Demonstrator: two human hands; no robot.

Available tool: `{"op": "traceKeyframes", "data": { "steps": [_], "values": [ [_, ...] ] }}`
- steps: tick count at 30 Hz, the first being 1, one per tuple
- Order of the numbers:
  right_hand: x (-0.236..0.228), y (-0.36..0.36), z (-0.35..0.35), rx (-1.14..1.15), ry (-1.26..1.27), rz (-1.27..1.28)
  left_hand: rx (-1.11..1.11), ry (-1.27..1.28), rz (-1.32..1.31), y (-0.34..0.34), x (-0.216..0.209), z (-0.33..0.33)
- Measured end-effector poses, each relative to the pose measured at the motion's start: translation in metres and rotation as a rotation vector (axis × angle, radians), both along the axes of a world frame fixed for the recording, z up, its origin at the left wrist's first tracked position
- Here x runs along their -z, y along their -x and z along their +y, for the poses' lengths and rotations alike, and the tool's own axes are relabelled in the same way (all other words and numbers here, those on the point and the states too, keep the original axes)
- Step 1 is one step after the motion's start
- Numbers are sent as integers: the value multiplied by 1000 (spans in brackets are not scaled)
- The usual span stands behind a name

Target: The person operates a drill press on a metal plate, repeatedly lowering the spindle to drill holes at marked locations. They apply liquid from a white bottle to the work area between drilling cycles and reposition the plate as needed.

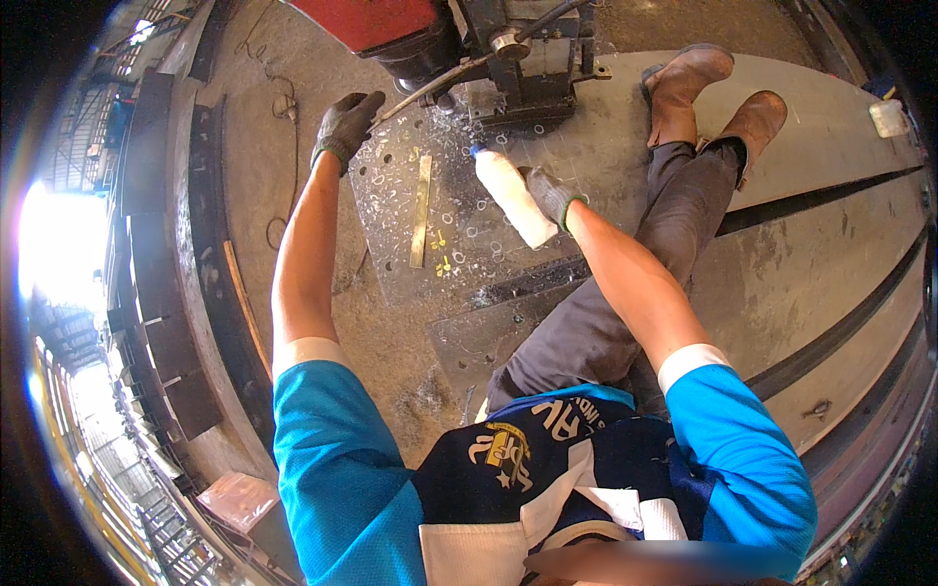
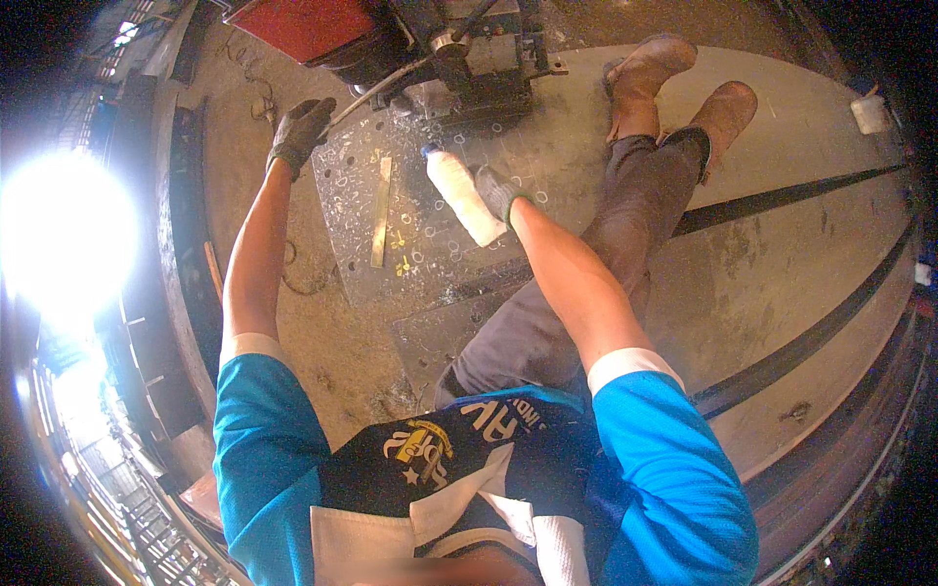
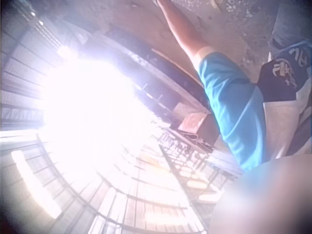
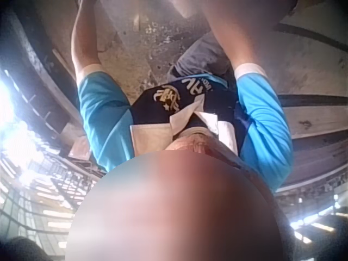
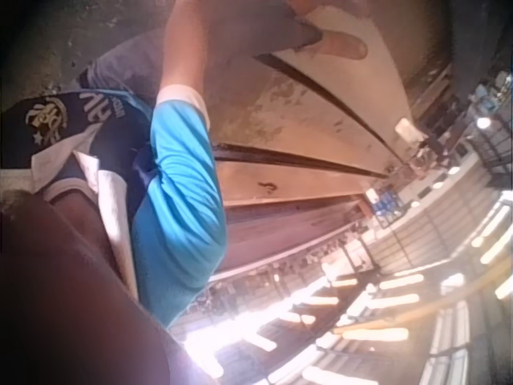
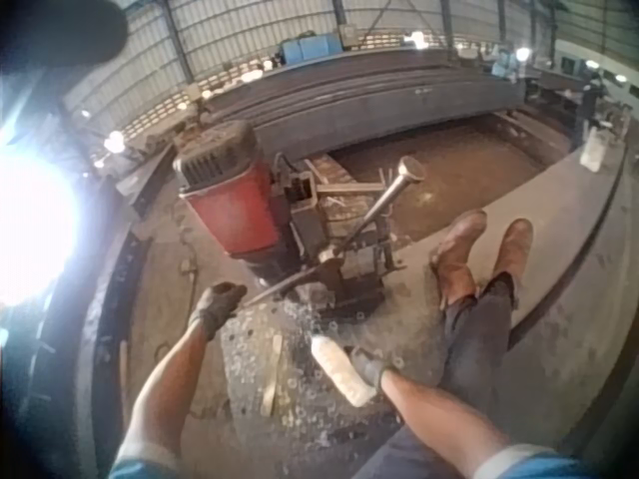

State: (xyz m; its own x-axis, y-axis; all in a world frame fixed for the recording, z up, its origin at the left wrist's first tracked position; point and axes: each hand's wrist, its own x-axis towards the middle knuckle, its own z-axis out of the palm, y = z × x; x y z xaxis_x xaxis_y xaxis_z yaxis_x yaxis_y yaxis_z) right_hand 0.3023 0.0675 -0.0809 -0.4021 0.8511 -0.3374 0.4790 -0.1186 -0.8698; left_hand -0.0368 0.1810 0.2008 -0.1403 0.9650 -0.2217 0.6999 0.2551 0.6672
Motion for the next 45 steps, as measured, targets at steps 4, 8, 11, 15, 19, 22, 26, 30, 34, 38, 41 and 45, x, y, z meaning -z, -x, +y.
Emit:
{"op": "traceKeyframes", "data": {
  "steps": [4, 8, 11, 15, 19, 22, 26, 30, 34, 38, 41, 45],
  "values": [
    [1, -5, 3, -375, -103, -481, 21, -6, 19, -2, -3, -3],
    [-14, -3, 3, -36, 174, -261, -1, 21, -29, -5, -6, -5],
    [-40, -4, -2, -2, 268, -209, 2, 26, -18, -5, -6, -5],
    [-78, -4, -10, 25, 220, -264, 6, 39, -22, -3, -3, -2],
    [-98, -3, -11, 11, 214, -286, 7, 33, -19, -1, 1, -1],
    [-96, -3, -11, -10, 192, -270, 11, 23, -26, -1, 2, -2],
    [-86, -1, -14, 130, 191, -199, 5, 14, -38, -4, 0, -4],
    [-90, 1, -15, 107, 122, -238, 17, 12, -24, -4, -1, -4],
    [-112, -2, -17, 62, 29, -273, 15, 18, -5, -3, 1, -4],
    [-118, -4, -19, 179, 415, 43, 11, 0, -36, -2, 4, -3],
    [-94, 2, -12, 262, 504, 321, 15, 7, -6, -1, 5, -3],
    [-40, 7, 2, -14, 92, 38, 11, 10, -9, -2, 5, -3]
  ]
}}
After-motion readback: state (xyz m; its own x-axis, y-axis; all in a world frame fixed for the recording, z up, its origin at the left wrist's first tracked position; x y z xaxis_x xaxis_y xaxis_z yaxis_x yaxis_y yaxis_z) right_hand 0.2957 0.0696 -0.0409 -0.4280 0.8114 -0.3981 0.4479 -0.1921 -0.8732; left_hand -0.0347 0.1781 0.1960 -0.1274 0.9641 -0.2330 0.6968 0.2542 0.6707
